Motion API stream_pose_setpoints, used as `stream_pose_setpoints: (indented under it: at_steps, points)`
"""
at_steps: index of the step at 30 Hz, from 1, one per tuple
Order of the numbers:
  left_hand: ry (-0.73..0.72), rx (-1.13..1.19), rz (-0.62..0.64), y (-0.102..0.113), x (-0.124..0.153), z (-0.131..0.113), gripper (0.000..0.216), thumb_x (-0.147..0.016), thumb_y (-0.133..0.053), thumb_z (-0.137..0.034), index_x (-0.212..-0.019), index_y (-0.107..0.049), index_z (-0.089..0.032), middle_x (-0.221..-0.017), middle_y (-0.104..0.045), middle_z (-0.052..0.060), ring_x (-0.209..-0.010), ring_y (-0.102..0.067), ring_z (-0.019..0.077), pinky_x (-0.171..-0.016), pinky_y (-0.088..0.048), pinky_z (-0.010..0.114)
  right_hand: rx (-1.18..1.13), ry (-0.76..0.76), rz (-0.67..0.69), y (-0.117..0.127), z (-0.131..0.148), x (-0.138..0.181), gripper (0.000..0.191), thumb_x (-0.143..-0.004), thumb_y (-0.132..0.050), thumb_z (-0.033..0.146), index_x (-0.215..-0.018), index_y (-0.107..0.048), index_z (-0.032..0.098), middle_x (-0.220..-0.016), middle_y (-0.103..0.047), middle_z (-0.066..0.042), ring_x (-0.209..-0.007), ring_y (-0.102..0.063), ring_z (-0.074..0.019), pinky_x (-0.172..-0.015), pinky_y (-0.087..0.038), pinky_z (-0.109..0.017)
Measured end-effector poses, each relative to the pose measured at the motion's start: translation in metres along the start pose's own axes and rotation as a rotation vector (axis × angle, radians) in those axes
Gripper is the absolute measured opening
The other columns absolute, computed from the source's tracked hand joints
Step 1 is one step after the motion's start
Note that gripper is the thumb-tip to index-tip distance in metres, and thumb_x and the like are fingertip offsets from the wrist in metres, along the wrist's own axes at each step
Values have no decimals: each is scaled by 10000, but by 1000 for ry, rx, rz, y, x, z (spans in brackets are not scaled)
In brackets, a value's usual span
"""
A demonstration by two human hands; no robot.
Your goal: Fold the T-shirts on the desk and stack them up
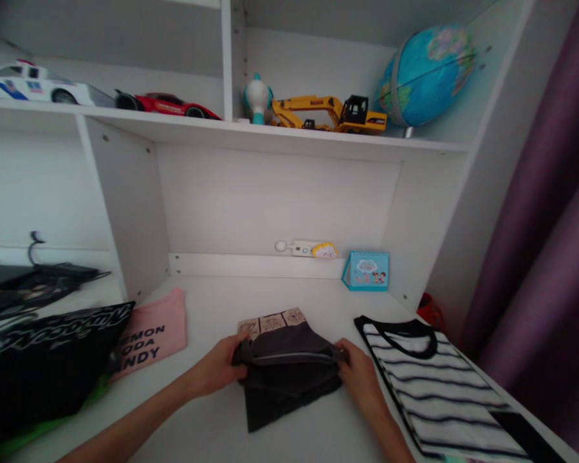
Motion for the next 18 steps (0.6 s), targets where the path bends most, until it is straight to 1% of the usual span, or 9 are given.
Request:
stream_pose_setpoints:
  at_steps: [1,3,5,8,10,12,14,16,18]
  points:
    - [-24,-54,-19,2,1,-1,423,-547,-470,-74,-956,-547,-153,-951,-596,23,-902,-525,188,-813,-397,262,-46,-10,-15,4,0,-1,184,-628,-344,225,-686,-516,197,-602,-567,7,-574,-531,-146,-535,-377,-233]
    - [-63,-151,-124,15,-1,0,488,-544,-423,-25,-1002,-526,-159,-1005,-578,39,-967,-503,179,-872,-367,270,-120,-43,1,10,0,-6,207,-630,-347,243,-703,-533,189,-511,-517,33,-448,-487,-125,-447,-349,-224]
    - [-66,-253,-253,37,-5,6,466,-561,-388,0,-973,-534,-161,-970,-584,48,-947,-515,170,-865,-378,279,-167,-62,84,11,9,-14,204,-644,-385,278,-713,-547,177,-458,-469,56,-342,-413,-98,-367,-290,-215]
    - [-60,-449,-380,73,-23,8,397,-591,-386,5,-907,-565,-156,-893,-606,55,-873,-546,171,-810,-415,282,-193,-24,218,25,43,-37,223,-671,-449,333,-742,-571,161,-485,-511,48,-317,-411,-82,-336,-271,-202]
    - [-74,-601,-409,99,-41,-3,377,-600,-396,8,-882,-589,-150,-859,-621,55,-845,-559,170,-794,-422,272,-121,0,178,54,72,-60,214,-698,-441,294,-783,-583,159,-537,-575,21,-395,-504,-103,-389,-339,-198]
    - [-85,-704,-429,128,-59,-23,328,-618,-401,7,-822,-612,-139,-821,-630,57,-823,-565,166,-789,-421,263,86,42,-3,101,107,-86,217,-703,-419,202,-816,-601,166,-610,-625,-7,-549,-589,-137,-502,-406,-214]
    - [-102,-737,-477,160,-71,-52,266,-659,-401,-9,-764,-619,-119,-826,-626,76,-837,-557,169,-811,-407,270,375,161,-260,152,156,-101,246,-696,-414,148,-823,-624,173,-686,-648,-32,-694,-605,-177,-624,-426,-259]
    - [-128,-754,-564,192,-72,-87,248,-728,-383,-48,-797,-615,-99,-890,-608,100,-891,-532,178,-836,-388,297,568,282,-504,192,205,-100,276,-706,-397,131,-845,-633,160,-775,-649,-64,-772,-592,-206,-690,-422,-303]
    - [-164,-771,-741,224,-59,-126,257,-804,-359,-123,-898,-597,-99,-955,-585,105,-938,-505,197,-838,-378,341,627,365,-715,222,244,-86,299,-716,-375,118,-881,-624,137,-837,-635,-86,-806,-580,-213,-718,-420,-323]
Point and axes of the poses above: each hand's wrist, its own x-axis away from the middle knuckle, its own y-axis out of the back of the hand, z = x × y, the point moved 10 cm from there along -x, towards the middle knuckle
